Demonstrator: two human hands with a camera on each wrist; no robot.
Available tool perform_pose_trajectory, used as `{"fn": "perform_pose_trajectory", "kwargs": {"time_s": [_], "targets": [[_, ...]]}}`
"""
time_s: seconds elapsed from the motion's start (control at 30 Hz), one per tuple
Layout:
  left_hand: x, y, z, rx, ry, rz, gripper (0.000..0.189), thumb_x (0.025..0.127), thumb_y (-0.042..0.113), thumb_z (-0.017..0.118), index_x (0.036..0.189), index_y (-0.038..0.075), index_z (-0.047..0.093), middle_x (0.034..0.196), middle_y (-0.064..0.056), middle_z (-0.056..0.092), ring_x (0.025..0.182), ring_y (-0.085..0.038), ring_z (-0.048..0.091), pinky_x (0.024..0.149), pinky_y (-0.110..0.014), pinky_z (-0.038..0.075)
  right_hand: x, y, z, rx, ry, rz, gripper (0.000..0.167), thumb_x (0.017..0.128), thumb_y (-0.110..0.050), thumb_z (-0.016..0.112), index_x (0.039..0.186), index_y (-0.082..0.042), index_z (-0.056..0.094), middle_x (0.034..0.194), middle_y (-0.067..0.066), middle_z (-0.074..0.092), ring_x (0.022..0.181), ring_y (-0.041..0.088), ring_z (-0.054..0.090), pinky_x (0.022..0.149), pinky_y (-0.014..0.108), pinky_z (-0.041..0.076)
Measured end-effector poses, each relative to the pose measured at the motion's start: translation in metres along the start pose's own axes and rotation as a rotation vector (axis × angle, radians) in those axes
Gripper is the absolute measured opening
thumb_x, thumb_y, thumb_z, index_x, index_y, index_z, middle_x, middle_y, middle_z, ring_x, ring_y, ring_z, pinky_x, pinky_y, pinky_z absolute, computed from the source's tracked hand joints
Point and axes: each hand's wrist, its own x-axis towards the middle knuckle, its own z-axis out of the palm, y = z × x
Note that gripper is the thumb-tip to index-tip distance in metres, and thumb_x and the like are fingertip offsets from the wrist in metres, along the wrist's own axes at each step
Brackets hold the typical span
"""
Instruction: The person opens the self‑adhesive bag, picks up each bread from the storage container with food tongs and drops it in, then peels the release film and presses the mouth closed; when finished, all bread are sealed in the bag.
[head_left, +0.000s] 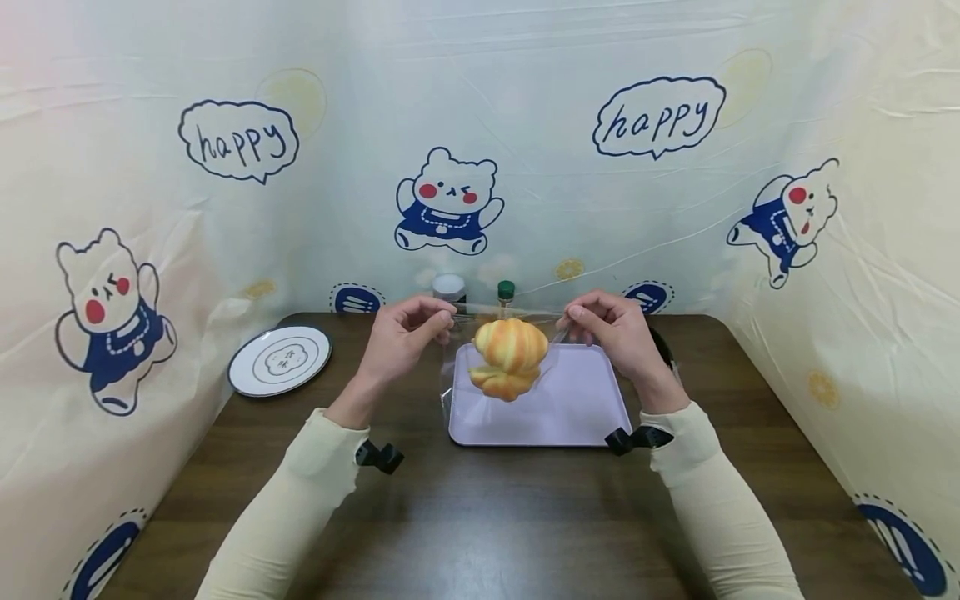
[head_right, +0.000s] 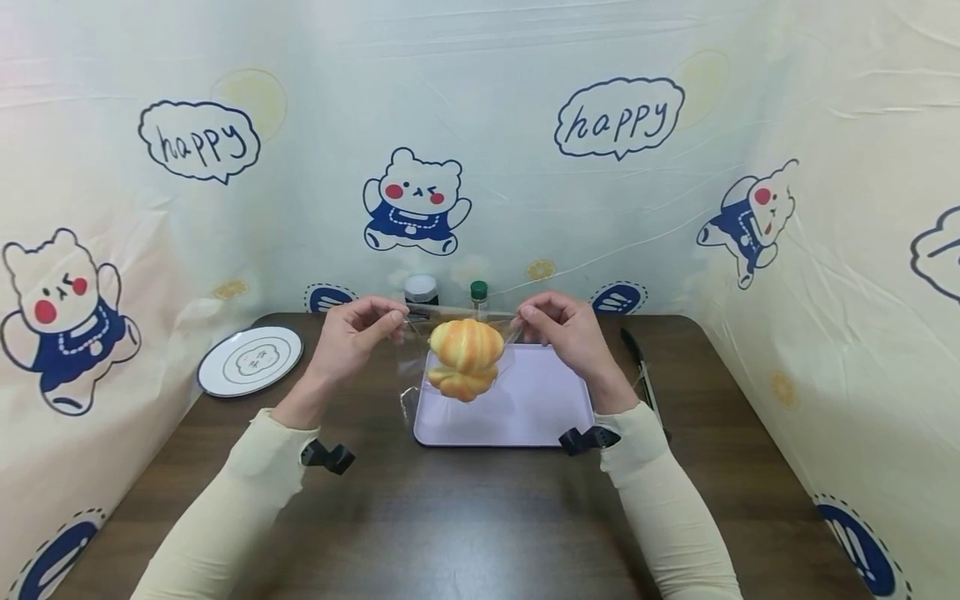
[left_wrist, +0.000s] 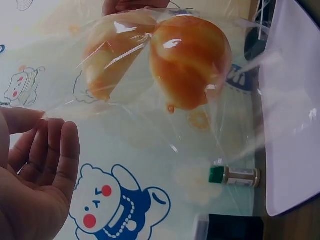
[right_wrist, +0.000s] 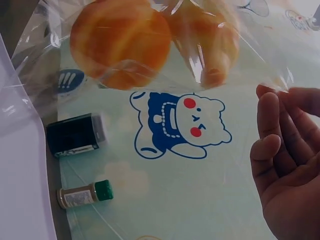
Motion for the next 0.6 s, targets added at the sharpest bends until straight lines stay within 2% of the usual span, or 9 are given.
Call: {"fn": "perform_pose_trajectory", "kwargs": {"time_s": [0.13, 0.27, 0.43, 0.5, 0.6], "targets": [[0.0, 0.0, 0.001, -0.021, 0.0, 0.012, 0.021, 0.098, 0.018, 0.064, 0.108, 0.001, 0.071, 0.086, 0.004, 0.068, 0.072, -0.016, 0.066, 0.071, -0.026, 0.059, 0.001, 0.002, 0.001, 0.059, 0.021, 0.003, 0.017, 0.1, -0.013, 0.06, 0.102, 0.004, 0.065, 0.085, -0.004, 0.075, 0.063, 0.014, 0.064, 0.051, 0.024, 0.049], [0.002, 0.001, 0.005, -0.043, 0.001, 0.023, 0.02, 0.098, 0.015, 0.063, 0.108, -0.001, 0.07, 0.085, 0.003, 0.067, 0.071, -0.015, 0.065, 0.07, -0.028, 0.06, 0.001, 0.004, 0.003, 0.08, -0.004, 0.042, 0.023, 0.101, -0.016, 0.058, 0.108, 0.005, 0.063, 0.089, -0.002, 0.076, 0.064, 0.013, 0.068, 0.051, 0.025, 0.052], [0.003, 0.003, 0.01, -0.011, 0.017, 0.0, 0.019, 0.098, 0.018, 0.064, 0.107, 0.002, 0.07, 0.085, 0.002, 0.066, 0.071, -0.015, 0.063, 0.068, -0.028, 0.059, 0.0, 0.01, 0.006, 0.123, -0.029, 0.09, 0.029, 0.102, -0.02, 0.058, 0.114, 0.006, 0.061, 0.095, -0.002, 0.077, 0.076, 0.014, 0.075, 0.067, 0.03, 0.062], [0.003, 0.004, 0.011, 0.005, 0.023, -0.013, 0.019, 0.098, 0.019, 0.064, 0.108, 0.004, 0.07, 0.086, 0.002, 0.066, 0.072, -0.016, 0.062, 0.069, -0.032, 0.06, -0.001, 0.012, 0.007, 0.131, -0.03, 0.1, 0.031, 0.102, -0.021, 0.058, 0.115, 0.007, 0.062, 0.096, -0.001, 0.077, 0.083, 0.016, 0.076, 0.073, 0.032, 0.062], [0.004, 0.005, 0.013, 0.007, 0.025, -0.019, 0.02, 0.098, 0.021, 0.064, 0.108, 0.005, 0.071, 0.086, 0.0, 0.066, 0.072, -0.016, 0.062, 0.069, -0.031, 0.06, -0.002, 0.014, 0.009, 0.137, -0.045, 0.097, 0.033, 0.101, -0.02, 0.06, 0.116, 0.01, 0.061, 0.098, 0.001, 0.077, 0.089, 0.017, 0.076, 0.08, 0.033, 0.062]]}}
